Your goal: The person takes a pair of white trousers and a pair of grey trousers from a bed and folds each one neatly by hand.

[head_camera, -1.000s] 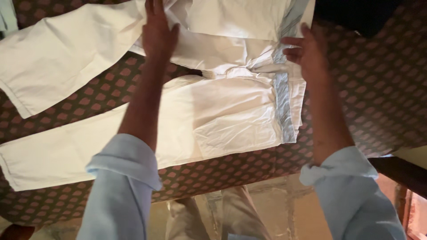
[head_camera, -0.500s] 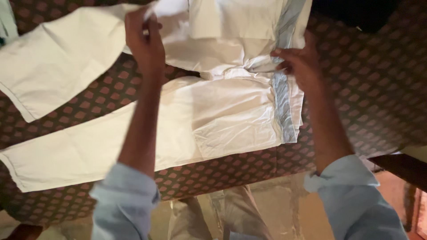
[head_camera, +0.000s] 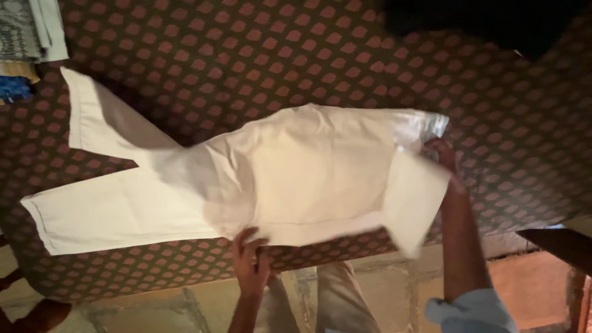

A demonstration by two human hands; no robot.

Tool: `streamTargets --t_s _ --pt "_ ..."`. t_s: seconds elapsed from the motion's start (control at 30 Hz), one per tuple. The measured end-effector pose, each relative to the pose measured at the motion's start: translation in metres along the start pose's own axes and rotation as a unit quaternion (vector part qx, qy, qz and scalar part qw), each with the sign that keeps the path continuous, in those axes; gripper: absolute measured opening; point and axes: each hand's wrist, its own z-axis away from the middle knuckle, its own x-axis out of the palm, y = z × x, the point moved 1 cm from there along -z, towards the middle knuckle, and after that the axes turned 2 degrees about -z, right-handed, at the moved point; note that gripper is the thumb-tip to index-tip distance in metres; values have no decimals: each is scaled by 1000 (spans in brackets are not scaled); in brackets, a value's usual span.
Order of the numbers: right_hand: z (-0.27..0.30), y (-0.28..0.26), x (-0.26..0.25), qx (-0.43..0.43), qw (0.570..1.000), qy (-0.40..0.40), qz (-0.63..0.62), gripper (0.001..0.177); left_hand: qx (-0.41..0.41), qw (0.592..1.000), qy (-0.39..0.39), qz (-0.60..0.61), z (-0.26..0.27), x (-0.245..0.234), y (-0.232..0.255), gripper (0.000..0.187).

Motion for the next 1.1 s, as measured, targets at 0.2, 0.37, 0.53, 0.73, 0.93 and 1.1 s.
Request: streamTargets --t_s 0.2,0.37,0.53,0.73,0.93,1.1 --pt "4 -41 32 17 994 83 -66 74 74 996 41 -16 -38 -1 22 25" --pt "10 -58 48 33 988 131 -74 84 200 972 20 -120 -186 53 71 33" --pt "11 -57 39 101 982 107 -122 66 -61 947 -250 -190 -279 99 81 62" --pt "2 -56 42 173 967 154 -105 61 -85 935 -319 -127 -289 122 60 67" --pt "-2 -44 34 166 968 143 -121 57 -115 930 -347 -31 -271 133 39 44" --pt "-9 -42 38 178 965 141 -129 53 -212 889 -337 228 -278 148 24 47"
